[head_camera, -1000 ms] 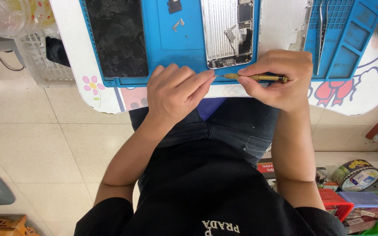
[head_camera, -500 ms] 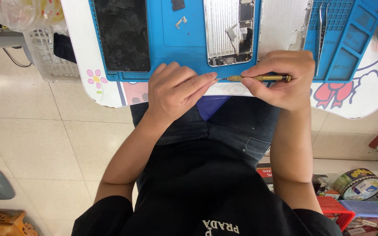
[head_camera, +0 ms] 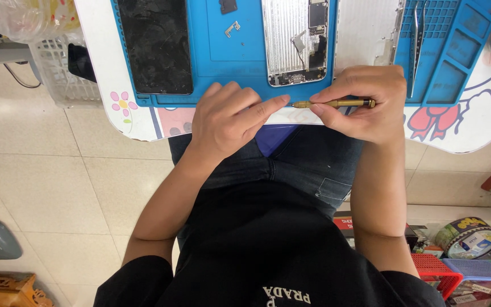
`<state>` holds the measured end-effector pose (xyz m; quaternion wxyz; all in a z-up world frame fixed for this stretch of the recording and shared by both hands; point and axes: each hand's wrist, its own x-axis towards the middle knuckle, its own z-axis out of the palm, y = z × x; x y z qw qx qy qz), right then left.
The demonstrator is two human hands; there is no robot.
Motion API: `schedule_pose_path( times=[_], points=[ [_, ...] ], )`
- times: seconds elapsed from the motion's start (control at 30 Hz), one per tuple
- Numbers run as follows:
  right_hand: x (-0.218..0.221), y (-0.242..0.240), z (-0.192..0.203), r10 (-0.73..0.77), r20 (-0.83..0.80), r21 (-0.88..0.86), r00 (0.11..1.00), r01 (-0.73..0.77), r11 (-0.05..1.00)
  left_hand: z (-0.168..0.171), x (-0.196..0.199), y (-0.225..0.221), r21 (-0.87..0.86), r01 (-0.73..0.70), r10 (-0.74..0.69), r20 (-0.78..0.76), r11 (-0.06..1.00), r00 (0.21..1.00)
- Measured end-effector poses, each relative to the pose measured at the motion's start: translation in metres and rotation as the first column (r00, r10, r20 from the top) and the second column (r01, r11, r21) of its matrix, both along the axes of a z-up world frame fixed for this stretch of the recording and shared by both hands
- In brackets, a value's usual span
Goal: Replacing internal components and reassembling a mobile phone.
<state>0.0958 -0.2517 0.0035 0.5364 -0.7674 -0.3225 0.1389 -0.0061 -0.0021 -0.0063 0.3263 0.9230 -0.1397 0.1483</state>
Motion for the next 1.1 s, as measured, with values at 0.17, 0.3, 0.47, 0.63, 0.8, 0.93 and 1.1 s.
schedule_pose_path(
  times=[0.17,0.3,0.47,0.63,0.8,0.93,1.1],
  points=[
    [0.0,0.0,0.0,-0.005,0.004,-0.001,1.0,0.005,1.0,0.002,0.003,0.0,-0.029,0.0,0.001,0.021,1.0,1.0],
    [-0.001,-0.003,-0.004,-0.01,0.021,0.029,1.0,0.01,1.0,0.004,0.003,0.001,-0.059,-0.03,0.034,0.062,0.998,0.998],
    [-0.003,-0.008,-0.007,-0.069,-0.027,0.072,0.997,0.071,0.995,0.014,0.003,0.01,-0.034,-0.116,0.118,0.094,0.993,0.989],
    [-0.003,-0.008,-0.01,-0.075,-0.031,0.115,0.997,0.078,0.99,0.017,0.007,0.02,0.101,-0.262,0.247,0.137,0.96,0.959],
    [-0.002,-0.008,-0.008,-0.089,-0.038,0.103,0.995,0.092,0.99,0.006,0.015,0.024,0.25,-0.377,0.337,0.188,0.892,0.922],
    [-0.004,-0.008,-0.007,-0.087,-0.045,0.088,0.995,0.091,0.992,0.002,0.016,0.026,0.271,-0.367,0.327,0.183,0.89,0.927],
    [-0.005,-0.009,-0.009,-0.098,-0.052,0.098,0.994,0.103,0.99,-0.002,0.017,0.026,0.259,-0.364,0.325,0.18,0.895,0.928]
  ],
)
